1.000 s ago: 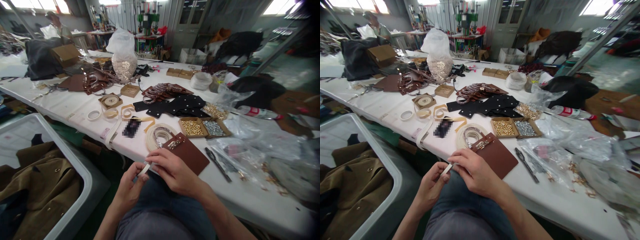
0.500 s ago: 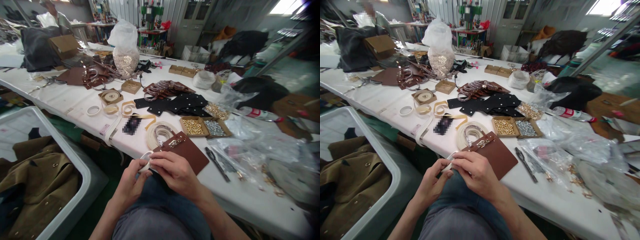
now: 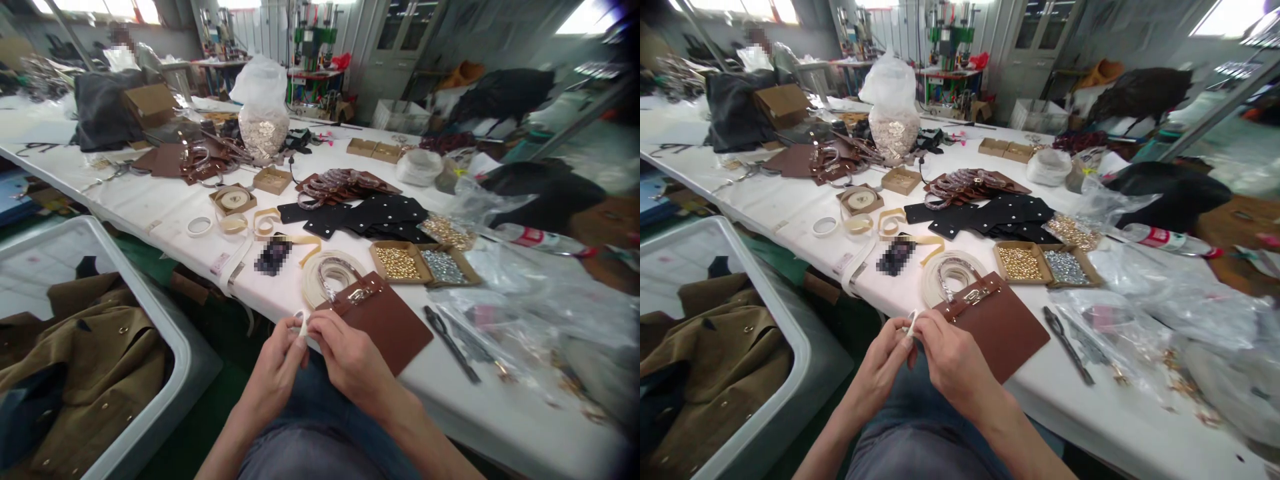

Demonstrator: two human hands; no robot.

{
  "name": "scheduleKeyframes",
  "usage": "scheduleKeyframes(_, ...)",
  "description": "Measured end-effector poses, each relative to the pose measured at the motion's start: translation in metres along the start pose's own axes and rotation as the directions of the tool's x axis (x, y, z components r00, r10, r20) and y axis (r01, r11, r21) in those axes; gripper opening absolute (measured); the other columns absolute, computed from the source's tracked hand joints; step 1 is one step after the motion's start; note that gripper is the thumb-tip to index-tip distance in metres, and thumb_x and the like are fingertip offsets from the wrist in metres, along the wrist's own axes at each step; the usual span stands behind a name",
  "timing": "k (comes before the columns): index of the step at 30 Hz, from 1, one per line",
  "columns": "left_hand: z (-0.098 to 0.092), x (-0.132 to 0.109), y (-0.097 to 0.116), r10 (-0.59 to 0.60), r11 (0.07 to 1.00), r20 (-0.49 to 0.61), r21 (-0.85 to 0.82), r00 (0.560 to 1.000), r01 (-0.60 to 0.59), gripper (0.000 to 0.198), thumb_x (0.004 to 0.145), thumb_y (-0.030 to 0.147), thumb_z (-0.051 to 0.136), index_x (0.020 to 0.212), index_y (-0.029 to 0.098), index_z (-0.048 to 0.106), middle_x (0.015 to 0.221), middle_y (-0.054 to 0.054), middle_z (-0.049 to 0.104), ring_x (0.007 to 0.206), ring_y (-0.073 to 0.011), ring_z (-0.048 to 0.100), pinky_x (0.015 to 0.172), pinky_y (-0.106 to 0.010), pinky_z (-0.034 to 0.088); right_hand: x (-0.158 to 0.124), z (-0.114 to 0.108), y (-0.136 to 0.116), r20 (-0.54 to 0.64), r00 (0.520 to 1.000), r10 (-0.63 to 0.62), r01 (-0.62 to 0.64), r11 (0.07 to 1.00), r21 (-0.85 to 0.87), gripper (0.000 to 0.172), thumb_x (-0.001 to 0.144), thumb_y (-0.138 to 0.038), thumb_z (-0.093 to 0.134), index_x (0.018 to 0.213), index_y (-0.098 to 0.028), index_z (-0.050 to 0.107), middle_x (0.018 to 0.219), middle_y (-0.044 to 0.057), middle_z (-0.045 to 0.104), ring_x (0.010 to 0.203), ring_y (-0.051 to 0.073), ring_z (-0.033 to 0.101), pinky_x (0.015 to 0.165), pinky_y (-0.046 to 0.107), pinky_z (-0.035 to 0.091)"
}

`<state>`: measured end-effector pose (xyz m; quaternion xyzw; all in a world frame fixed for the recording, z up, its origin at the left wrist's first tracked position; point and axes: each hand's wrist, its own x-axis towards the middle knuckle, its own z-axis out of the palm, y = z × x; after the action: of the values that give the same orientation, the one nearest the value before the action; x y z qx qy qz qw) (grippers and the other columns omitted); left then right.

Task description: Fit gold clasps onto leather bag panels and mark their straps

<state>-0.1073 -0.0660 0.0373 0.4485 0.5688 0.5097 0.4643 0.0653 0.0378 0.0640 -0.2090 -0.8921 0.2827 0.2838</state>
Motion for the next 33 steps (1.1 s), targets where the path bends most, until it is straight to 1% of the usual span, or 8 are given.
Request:
scheduleKeyframes(3,0.001,0.0,-0.005,-0.011,1.0,-0.07,0.026,0.997,0.013,0.039,0.122,0.046,0.047,0.149,0.018,0.053,0.081,0.002,0.067,0.08,-0.0197,0.064,0.091,-0.035,0.049,-0.003,0.006,0.005,0.017,1.0,-0.001,0.001,1.0,0.002,0.021,0.118,-0.009,0.047,0.122,-0.024,0.06,0.119,0.01,0.075,0.106,0.024,0.076,0.09,0.035,0.06)
scheduleKeyframes(6,0.002,-0.001,-0.012,-0.02,0.999,-0.115,0.04,0.993,0.025,0.053,0.121,0.044,0.049,0.167,0.02,0.039,0.075,0.005,0.061,0.069,-0.018,0.057,0.075,-0.031,0.046,-0.005,0.01,0.009,0.054,0.998,0.024,-0.023,1.0,-0.016,0.02,0.118,-0.01,0.047,0.122,-0.024,0.06,0.11,0.008,0.074,0.098,0.024,0.076,0.085,0.035,0.057)
scheduleKeyframes(8,0.003,-0.001,-0.016,-0.026,0.999,-0.109,0.041,0.994,0.03,0.055,0.12,0.043,0.051,0.169,0.023,0.04,0.075,0.005,0.058,0.067,-0.0171,0.054,0.069,-0.029,0.043,-0.005,0.011,0.011,0.075,0.996,0.056,-0.055,0.998,-0.018,0.019,0.118,-0.011,0.046,0.122,-0.024,0.059,0.107,0.007,0.074,0.094,0.024,0.075,0.082,0.034,0.055)
scheduleKeyframes(12,0.003,0.002,-0.017,-0.023,0.997,-0.106,0.077,0.994,0.031,0.039,0.119,0.045,0.053,0.15,0.024,0.062,0.074,0.004,0.056,0.067,-0.0161,0.053,0.067,-0.028,0.041,-0.003,0.009,0.015,0.109,0.983,0.145,-0.148,0.989,0.02,0.016,0.12,-0.016,0.046,0.123,-0.025,0.058,0.104,0.005,0.075,0.091,0.024,0.077,0.077,0.033,0.052)
scheduleKeyframes(16,-0.002,0.006,-0.015,-0.015,0.994,-0.107,0.11,0.994,0.027,0.031,0.117,0.048,0.057,0.126,0.023,0.073,0.07,0.004,0.054,0.063,-0.014,0.047,0.062,-0.026,0.035,0.003,0.005,0.02,0.17,0.965,0.2,-0.209,0.977,0.038,0.012,0.121,-0.02,0.046,0.121,-0.025,0.057,0.099,0.005,0.076,0.09,0.025,0.078,0.074,0.032,0.048)
scheduleKeyframes(20,-0.003,0.008,-0.017,-0.025,0.996,-0.119,0.084,0.993,0.035,0.03,0.117,0.047,0.058,0.114,0.022,0.074,0.069,0.003,0.056,0.063,-0.0138,0.049,0.062,-0.025,0.036,0.006,0.004,0.024,0.214,0.951,0.225,-0.248,0.965,0.087,0.012,0.121,-0.019,0.048,0.122,-0.026,0.058,0.103,0.004,0.077,0.094,0.024,0.079,0.077,0.031,0.049)
scheduleKeyframes(24,-0.003,0.009,-0.022,-0.026,0.999,-0.118,0.044,0.993,0.031,0.026,0.116,0.045,0.061,0.114,0.021,0.071,0.072,0.001,0.065,0.067,-0.0151,0.058,0.064,-0.025,0.04,0.008,0.002,0.024,0.199,0.951,0.236,-0.25,0.967,0.051,0.011,0.12,-0.021,0.05,0.119,-0.026,0.06,0.102,0.004,0.076,0.09,0.023,0.077,0.078,0.031,0.048)
scheduleKeyframes(33,-0.012,0.013,-0.022,0.027,0.989,-0.111,0.151,0.993,-0.01,0.02,0.112,0.037,0.065,0.102,0.021,0.072,0.068,0.0,0.071,0.057,-0.0136,0.058,0.057,-0.023,0.038,0.006,0.004,0.022,0.166,0.97,0.177,-0.167,0.983,-0.071,0.012,0.118,-0.017,0.052,0.119,-0.025,0.061,0.097,0.003,0.077,0.087,0.023,0.076,0.075,0.03,0.047)
